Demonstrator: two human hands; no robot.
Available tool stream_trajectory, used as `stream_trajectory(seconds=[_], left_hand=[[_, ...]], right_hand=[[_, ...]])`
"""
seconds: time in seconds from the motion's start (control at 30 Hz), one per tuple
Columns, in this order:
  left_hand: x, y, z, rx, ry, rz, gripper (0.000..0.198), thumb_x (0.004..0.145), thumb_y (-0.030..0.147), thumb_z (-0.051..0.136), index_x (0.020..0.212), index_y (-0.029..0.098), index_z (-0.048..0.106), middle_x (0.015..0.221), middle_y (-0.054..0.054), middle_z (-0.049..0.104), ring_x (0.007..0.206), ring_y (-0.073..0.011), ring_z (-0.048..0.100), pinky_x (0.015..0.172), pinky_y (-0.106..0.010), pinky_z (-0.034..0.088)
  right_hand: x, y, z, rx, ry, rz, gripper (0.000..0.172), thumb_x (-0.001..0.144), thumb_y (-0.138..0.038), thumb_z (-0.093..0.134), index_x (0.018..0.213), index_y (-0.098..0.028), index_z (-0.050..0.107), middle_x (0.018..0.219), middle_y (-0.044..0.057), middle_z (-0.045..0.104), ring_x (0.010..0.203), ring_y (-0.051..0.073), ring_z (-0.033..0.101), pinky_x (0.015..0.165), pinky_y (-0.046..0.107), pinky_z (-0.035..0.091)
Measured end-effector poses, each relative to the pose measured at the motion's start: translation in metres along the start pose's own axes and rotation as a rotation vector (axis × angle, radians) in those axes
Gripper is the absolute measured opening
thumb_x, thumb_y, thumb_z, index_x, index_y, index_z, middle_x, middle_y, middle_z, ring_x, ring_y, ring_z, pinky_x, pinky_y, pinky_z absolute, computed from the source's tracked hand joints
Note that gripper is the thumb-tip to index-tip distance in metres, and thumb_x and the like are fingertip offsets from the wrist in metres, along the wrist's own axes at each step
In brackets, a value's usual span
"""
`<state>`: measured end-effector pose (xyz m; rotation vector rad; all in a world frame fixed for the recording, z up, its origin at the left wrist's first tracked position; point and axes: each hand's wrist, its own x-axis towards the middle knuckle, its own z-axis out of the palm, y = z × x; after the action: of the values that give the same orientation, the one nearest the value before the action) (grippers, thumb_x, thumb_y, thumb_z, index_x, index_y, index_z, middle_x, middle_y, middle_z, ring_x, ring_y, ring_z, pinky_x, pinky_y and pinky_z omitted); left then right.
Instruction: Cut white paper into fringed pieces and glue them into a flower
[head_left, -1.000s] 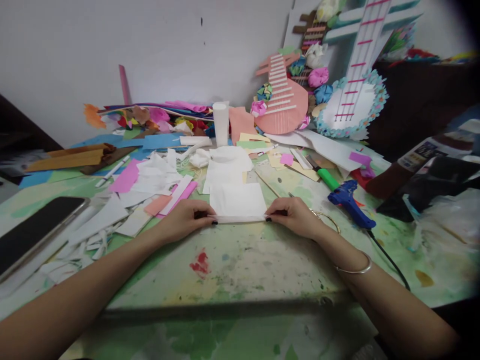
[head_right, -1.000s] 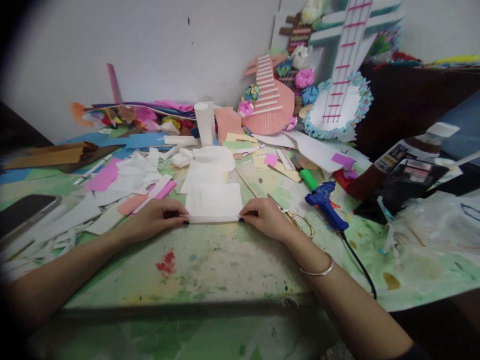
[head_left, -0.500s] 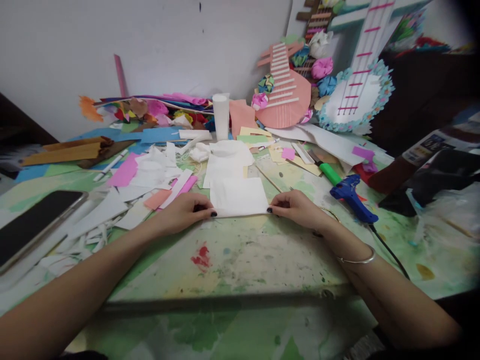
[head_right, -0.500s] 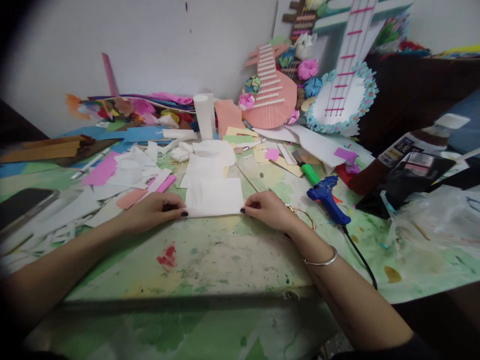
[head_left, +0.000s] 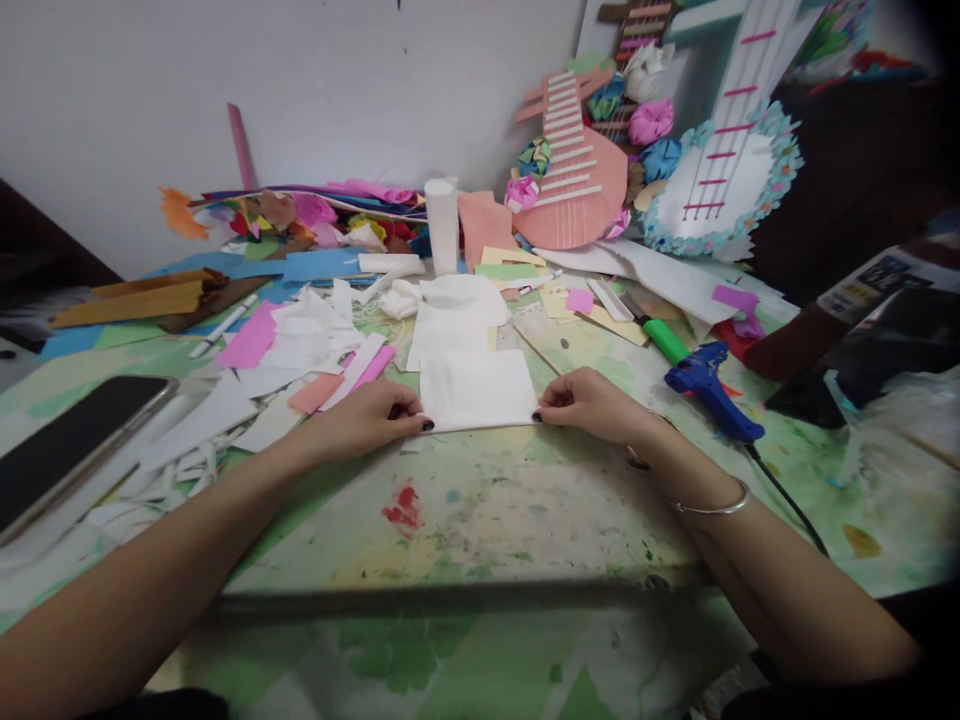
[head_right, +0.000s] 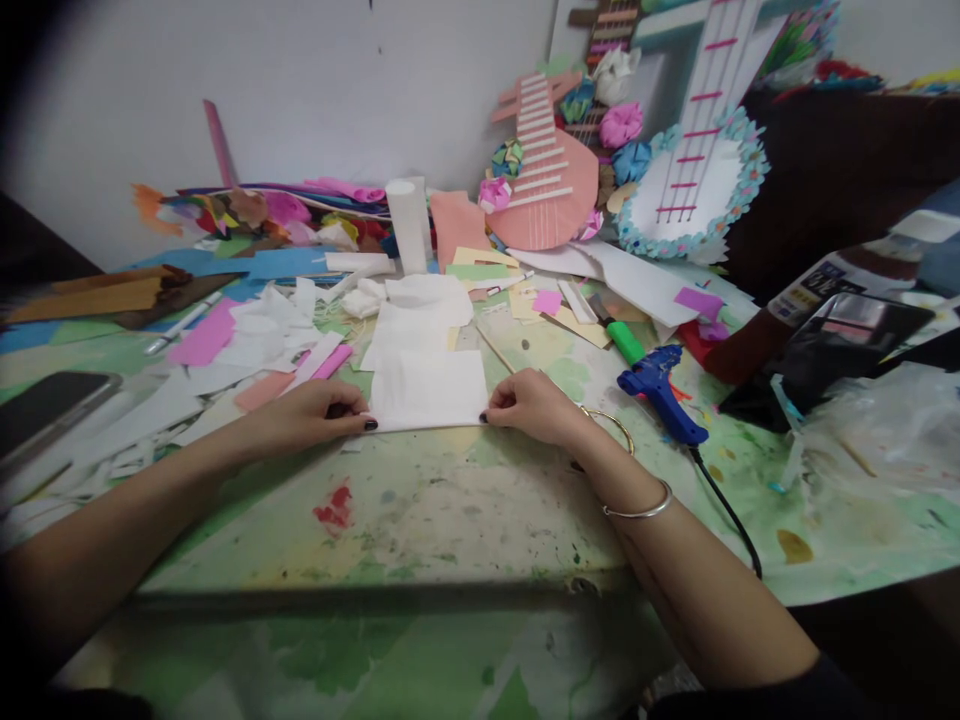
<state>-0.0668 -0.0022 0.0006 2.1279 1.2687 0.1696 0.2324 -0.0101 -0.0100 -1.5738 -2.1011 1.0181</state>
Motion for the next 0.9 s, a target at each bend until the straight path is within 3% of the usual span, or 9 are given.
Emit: stream_trajectory(seconds=[0.3,0.5,0.9], left_hand=[[-0.0001,0.0005,-0.0013,-0.027,-0.037,-0.010,0.028,0.077,0.039,0.054,0.067,0.014,0.057,0.059,0.000,0.049,0.055,-0.0116,0.042,0.051,-0.023,0.029],[0.0006,0.0017,-0.0008,0.029,-0.044,0.053,0.026,0.077,0.038,0.051,0.063,0.016,0.050,0.058,0.001,0.042,0.055,-0.0118,0.038,0.051,-0.024,0.026],[0.0029,0.0029,-0.0025,-0.029,-0.071,0.006,0.024,0.075,0.034,0.054,0.059,0.017,0.046,0.054,0.002,0.041,0.051,-0.0103,0.037,0.049,-0.026,0.025]], right_hand=[[0.0016,-0.0011,0.0015,0.024,0.005,0.017,0.015,0.068,-0.028,0.062,0.062,-0.015,0.065,0.059,0.002,0.059,0.056,0.011,0.048,0.050,0.024,0.033],[0.0018,-0.0026,0.0004,0.031,0.000,0.030,0.014,0.067,-0.027,0.062,0.061,-0.015,0.064,0.057,0.001,0.057,0.054,0.010,0.045,0.049,0.024,0.032],[0.0063,0.0044,0.0043,0.022,0.015,0.029,0.012,0.065,-0.028,0.063,0.060,-0.017,0.063,0.057,0.001,0.058,0.054,0.011,0.047,0.049,0.025,0.033]])
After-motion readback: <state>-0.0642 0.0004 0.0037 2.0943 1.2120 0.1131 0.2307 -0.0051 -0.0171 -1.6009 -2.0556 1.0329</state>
